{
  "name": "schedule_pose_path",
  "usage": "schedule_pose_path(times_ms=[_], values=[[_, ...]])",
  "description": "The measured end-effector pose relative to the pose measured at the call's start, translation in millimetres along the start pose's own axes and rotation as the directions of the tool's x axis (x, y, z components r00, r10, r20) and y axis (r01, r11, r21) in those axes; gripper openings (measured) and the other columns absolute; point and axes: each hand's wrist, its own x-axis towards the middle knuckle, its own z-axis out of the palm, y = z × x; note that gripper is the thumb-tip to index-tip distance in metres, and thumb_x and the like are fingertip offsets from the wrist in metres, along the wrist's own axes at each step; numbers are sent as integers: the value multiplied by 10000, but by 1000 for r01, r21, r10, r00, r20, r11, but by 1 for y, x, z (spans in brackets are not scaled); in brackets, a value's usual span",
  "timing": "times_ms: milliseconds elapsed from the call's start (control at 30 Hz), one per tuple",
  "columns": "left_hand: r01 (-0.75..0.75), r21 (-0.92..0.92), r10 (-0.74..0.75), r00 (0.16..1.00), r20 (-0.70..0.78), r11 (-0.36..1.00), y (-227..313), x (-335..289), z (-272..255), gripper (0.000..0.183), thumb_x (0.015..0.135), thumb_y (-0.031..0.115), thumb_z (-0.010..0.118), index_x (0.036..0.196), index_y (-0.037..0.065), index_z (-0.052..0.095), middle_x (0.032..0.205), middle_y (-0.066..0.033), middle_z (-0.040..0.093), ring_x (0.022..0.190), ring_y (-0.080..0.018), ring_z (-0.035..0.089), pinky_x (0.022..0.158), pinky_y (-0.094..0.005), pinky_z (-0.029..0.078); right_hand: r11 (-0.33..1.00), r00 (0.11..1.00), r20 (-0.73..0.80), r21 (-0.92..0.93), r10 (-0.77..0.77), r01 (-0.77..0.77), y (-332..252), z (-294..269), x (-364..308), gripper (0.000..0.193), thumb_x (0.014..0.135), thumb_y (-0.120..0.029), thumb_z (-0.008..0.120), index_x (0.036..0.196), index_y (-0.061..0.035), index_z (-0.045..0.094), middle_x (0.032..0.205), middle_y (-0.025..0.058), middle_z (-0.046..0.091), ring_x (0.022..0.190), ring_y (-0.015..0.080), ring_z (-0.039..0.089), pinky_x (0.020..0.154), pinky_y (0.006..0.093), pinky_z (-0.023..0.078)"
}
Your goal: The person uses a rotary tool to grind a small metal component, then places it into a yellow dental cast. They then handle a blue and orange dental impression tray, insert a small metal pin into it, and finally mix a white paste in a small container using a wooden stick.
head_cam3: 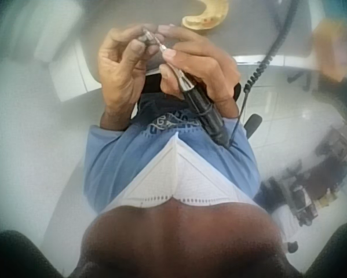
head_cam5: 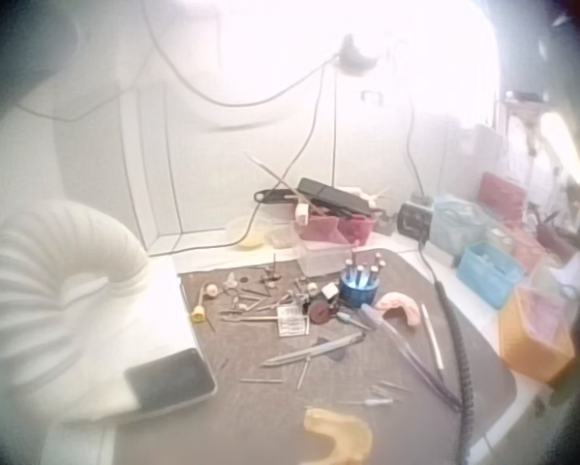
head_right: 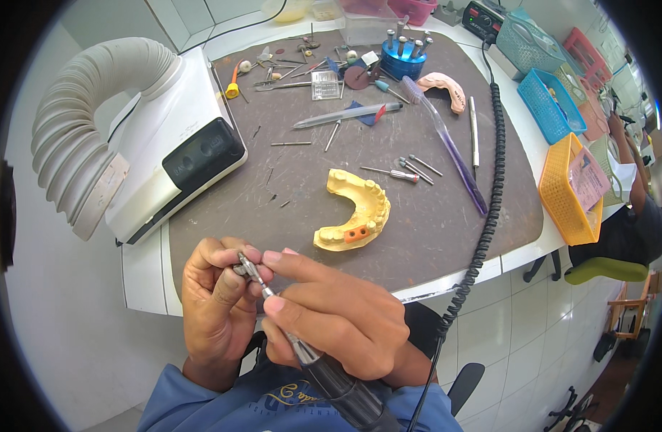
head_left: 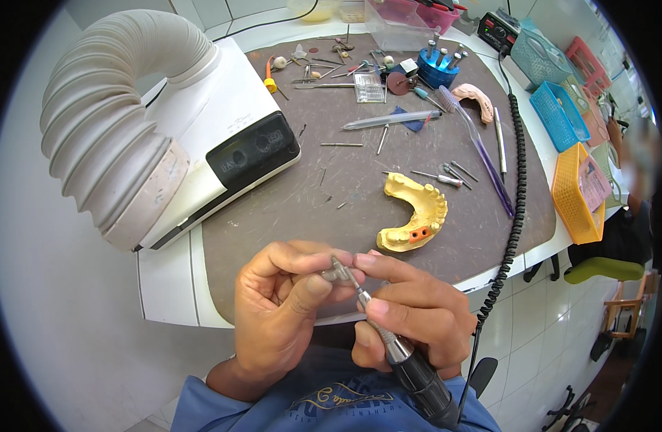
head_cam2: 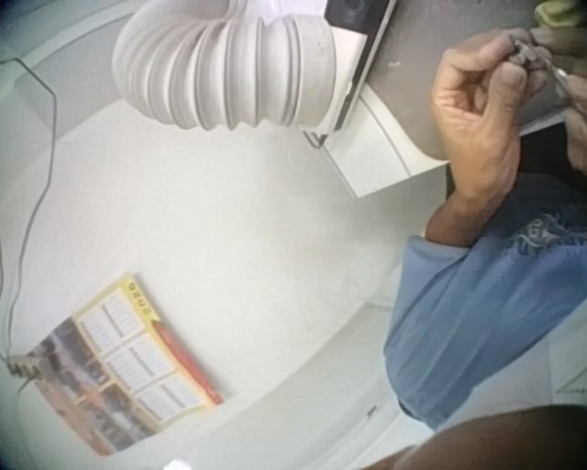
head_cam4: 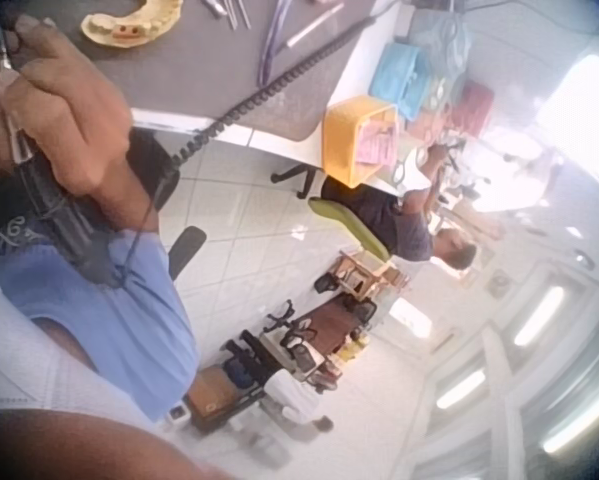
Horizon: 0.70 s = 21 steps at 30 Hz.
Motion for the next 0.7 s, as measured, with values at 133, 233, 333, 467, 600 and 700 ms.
schedule_pose_path(times_ms=[133,233,333,467,600,700], values=[[34,-3,-34,999,-23,999,2,0,1,136,971,-28,624,1104,-19,600,1176,-236,655,1060,-276,706,927,-366,614,1000,998,-54,-19,10,-11,-2,2,-1,338,814,-121,856,1052,24,664,908,174,721,994,418,737,855,502,632],[36,-13,-37,999,-28,999,2,3,3,148,954,-50,626,1088,-5,583,1152,-217,657,1021,-247,707,910,-350,613,1000,998,-55,-10,-10,10,-1,2,0,335,820,-130,853,1047,24,660,900,178,720,984,414,740,842,502,636],[54,-14,-54,998,-34,998,3,3,2,155,944,-60,634,1067,8,569,1130,-201,657,981,-217,703,895,-339,608,1000,999,-39,-4,-27,27,1,2,1,332,825,-139,850,1046,22,660,891,174,721,975,413,742,835,498,639],[96,-39,-98,994,-54,995,6,2,3,151,939,-68,638,1039,16,563,1123,-201,656,963,-205,699,883,-343,600,999,999,-29,7,-37,38,1,4,0,318,831,-146,845,1037,19,667,882,168,722,964,411,745,833,492,640],[99,-44,-101,994,-34,994,5,3,1,150,935,-72,641,1022,21,560,1116,-207,657,956,-203,698,863,-333,591,999,999,-24,9,-44,44,2,3,1,309,831,-150,845,1030,15,676,877,162,723,962,403,747,834,487,641],[100,-46,-102,994,-45,994,6,3,3,148,933,-72,647,1005,23,559,1105,-203,658,953,-201,697,854,-327,589,999,999,-19,11,-43,43,3,3,1,307,832,-151,844,1033,14,681,876,159,724,962,398,748,834,485,640]])
